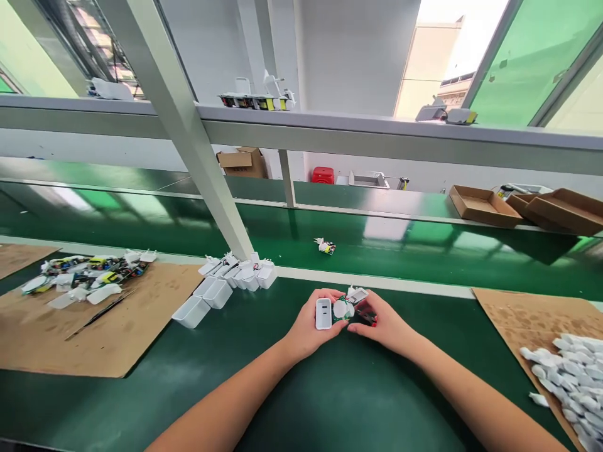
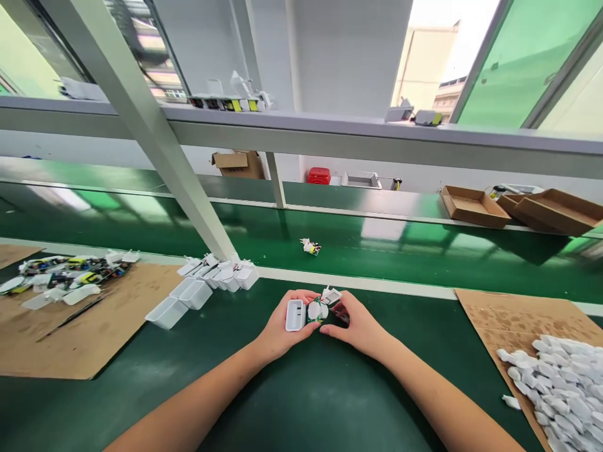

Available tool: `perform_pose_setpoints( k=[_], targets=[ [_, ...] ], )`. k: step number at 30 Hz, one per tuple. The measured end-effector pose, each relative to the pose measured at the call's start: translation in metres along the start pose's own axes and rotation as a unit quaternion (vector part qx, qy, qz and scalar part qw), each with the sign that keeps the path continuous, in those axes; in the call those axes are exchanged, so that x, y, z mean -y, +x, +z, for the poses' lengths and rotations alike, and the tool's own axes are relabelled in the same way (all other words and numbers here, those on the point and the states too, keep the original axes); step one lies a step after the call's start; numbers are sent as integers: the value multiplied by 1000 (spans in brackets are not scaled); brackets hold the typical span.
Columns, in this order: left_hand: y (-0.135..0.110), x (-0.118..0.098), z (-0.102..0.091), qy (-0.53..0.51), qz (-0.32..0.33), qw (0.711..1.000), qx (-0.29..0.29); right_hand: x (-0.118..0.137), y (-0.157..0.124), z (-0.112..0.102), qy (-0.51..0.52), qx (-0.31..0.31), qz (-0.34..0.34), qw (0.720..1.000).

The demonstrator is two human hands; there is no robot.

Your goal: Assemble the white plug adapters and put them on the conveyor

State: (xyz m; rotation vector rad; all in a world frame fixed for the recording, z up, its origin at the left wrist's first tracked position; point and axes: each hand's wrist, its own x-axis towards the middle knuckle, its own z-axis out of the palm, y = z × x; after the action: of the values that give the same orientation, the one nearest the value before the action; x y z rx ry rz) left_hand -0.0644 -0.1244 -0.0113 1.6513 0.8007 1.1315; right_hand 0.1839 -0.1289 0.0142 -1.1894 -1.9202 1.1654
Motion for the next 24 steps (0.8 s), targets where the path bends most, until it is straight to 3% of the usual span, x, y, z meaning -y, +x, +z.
perform_pose_setpoints(
  k=[2,5,12,15,19,21,24],
  targets=[
    [-1,-1,1,-2,2,1000,1,-9,10,6,140,32,3,990],
    [1,-1,0,3,21,1000,3,-18,21,11,223,63,-8,973],
    [6,5,-6,64,58,996,1,-19,33,5,166,35,-32,985],
    [8,9,-9,85,33,996,-10,-26,32,5,159,9,-28,987],
    [10,11,-16,80,-14,997,-17,-30,22,4,165,-78,-16,983],
    [11,10,-19,99,-63,993,7,-30,16,4,174,-98,-14,980],
    [11,6,-19,145,-107,982,55,-27,8,4,192,-79,-44,977]
  ],
)
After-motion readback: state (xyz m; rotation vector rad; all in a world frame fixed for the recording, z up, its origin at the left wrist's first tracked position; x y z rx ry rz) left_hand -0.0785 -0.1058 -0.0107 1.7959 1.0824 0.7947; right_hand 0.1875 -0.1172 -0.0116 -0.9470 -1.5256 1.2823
